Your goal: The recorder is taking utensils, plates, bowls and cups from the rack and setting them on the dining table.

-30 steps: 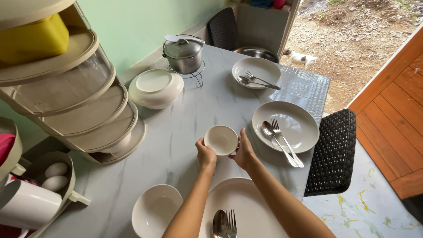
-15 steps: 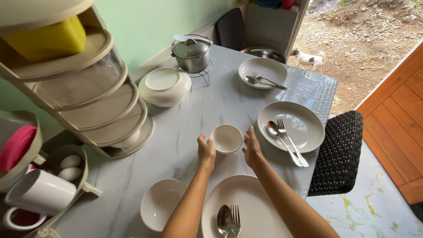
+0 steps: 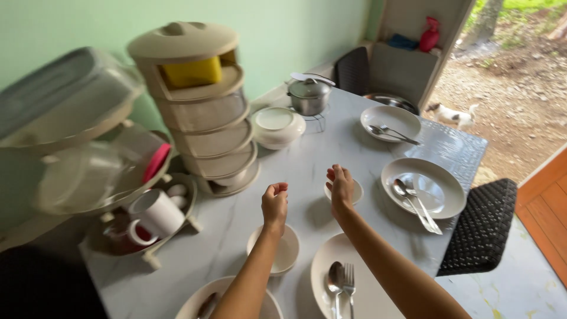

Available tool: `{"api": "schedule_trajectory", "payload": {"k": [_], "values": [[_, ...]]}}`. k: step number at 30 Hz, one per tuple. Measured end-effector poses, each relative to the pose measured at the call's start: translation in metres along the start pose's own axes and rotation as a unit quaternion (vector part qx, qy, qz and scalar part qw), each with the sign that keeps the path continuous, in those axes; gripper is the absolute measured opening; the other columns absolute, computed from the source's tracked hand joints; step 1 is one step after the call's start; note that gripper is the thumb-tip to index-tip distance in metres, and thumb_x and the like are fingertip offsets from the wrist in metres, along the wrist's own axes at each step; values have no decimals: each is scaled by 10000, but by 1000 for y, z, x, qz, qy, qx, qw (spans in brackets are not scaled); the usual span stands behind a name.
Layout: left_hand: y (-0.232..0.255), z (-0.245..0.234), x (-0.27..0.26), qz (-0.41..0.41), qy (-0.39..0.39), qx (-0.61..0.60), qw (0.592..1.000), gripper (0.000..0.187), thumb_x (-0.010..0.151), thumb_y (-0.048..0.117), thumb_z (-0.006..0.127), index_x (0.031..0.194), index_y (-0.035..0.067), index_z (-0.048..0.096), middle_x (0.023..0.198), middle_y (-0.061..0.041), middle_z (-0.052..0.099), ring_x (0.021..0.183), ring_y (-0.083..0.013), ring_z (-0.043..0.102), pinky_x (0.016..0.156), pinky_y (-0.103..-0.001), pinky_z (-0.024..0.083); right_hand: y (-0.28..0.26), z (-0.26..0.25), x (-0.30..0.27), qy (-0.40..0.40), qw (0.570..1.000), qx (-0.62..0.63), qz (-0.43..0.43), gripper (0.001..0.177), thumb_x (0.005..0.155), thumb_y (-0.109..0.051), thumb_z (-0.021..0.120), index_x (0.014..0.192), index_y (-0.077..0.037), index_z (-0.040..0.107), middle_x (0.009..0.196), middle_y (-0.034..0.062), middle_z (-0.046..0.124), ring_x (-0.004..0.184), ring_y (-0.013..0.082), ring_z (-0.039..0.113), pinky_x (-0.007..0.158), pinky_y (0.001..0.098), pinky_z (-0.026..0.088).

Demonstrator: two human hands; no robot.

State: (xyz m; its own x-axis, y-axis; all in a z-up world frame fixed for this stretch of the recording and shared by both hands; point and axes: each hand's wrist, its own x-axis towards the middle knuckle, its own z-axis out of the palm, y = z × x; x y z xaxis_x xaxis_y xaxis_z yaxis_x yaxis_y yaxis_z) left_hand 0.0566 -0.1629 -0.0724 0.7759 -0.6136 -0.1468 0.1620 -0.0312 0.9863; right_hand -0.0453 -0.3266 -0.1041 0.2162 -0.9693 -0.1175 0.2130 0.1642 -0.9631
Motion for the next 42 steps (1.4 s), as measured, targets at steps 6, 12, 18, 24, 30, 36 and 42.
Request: {"api": "schedule_trajectory", "payload": {"k": [6,12,18,24,30,36,42], "values": [[30,-94,-22,58,20,-45,997,297,883,41,478,1087,21,693,1044,-62,703,912,-149,621,836,-302,520,-13,96,-93,-128,991,44,-9,353,1005,-299,507,1178,-23,642,1160,111,697,1107,220,654,947,396,520],[56,-207,-56,91,39,-46,994,273,892,58,534,1118,33,685,1067,-38,715,946,-145,648,833,-304,523,-8,199,-212,-230,971,62,15,328,974,-240,538,1160,-6,674,1114,117,719,1081,233,672,937,402,538],[57,-344,-79,191,88,-20,977,484,952,219,653,1386,20,572,1306,-71,648,1140,-145,637,943,-286,511,10,287,-324,-319,946,55,34,395,946,-268,582,1291,-85,645,1211,43,714,1191,190,626,963,394,478],[107,-485,-171,114,129,-65,983,617,993,342,628,1516,87,423,1408,-42,577,1261,-129,574,1005,-305,458,28,367,-449,-441,894,11,77,583,942,-380,594,1463,-131,515,1407,24,600,1342,178,498,1099,427,366],[98,-618,-215,147,225,-45,962,603,951,356,635,1471,77,515,1369,-70,643,1189,-158,635,921,-327,490,50,436,-585,-525,844,36,104,597,932,-356,625,1451,-81,513,1340,59,613,1306,196,512,1128,463,351],[109,-720,-287,157,290,-71,941,521,965,313,636,1420,77,540,1310,-53,648,1111,-135,630,893,-308,484,75,496,-690,-582,802,48,125,519,936,-314,621,1394,-76,567,1292,59,638,1245,193,552,1075,452,410],[129,-787,-359,191,373,-51,906,338,956,251,650,1236,62,675,1133,-68,727,1002,-144,654,812,-299,515,74,531,-786,-638,754,49,146,346,975,-224,589,1268,-44,630,1185,100,698,1156,202,630,1008,408,471]]}}
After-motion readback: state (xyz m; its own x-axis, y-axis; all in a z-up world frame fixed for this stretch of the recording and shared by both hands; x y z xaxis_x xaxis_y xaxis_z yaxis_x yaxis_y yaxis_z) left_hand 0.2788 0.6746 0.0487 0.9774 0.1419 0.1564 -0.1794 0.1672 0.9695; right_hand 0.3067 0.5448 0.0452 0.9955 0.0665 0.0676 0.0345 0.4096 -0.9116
